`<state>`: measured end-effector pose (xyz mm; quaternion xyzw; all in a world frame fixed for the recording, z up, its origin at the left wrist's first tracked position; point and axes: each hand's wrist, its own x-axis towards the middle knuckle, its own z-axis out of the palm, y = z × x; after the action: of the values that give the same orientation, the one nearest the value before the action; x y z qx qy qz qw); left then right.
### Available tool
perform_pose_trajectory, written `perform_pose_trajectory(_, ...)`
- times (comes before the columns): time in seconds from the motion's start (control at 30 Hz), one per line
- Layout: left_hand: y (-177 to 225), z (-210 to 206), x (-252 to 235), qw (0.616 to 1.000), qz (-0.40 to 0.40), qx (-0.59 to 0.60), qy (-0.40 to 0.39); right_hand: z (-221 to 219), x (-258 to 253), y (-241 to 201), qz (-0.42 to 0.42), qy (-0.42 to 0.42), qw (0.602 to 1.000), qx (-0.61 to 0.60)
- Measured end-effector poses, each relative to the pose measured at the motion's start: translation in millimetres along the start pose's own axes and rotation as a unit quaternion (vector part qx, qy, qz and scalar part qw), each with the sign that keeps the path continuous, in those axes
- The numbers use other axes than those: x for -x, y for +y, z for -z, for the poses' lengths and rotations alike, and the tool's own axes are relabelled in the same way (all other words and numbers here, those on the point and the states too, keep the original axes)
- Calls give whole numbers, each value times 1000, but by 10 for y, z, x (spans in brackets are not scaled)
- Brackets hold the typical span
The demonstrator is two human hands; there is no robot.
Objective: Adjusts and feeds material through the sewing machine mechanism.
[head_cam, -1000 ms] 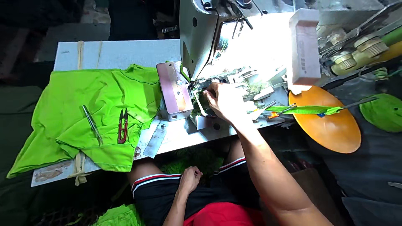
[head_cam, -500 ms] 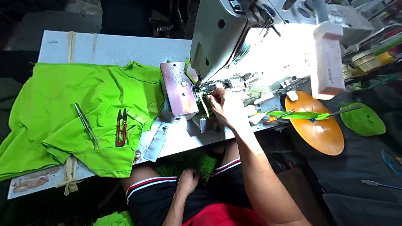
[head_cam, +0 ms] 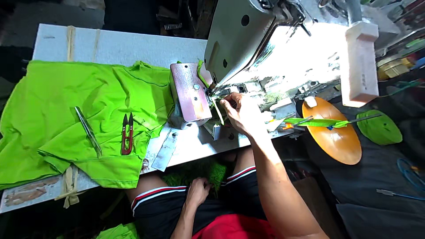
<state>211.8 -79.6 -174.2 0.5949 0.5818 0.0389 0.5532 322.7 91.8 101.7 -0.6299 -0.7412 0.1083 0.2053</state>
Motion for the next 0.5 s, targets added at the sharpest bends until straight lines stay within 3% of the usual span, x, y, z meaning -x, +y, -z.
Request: perform_pose_trajectory(0.5, -1, -5, 1, 1000, 5, -8, -3, 6, -106, -108, 1, 0, 999, 48)
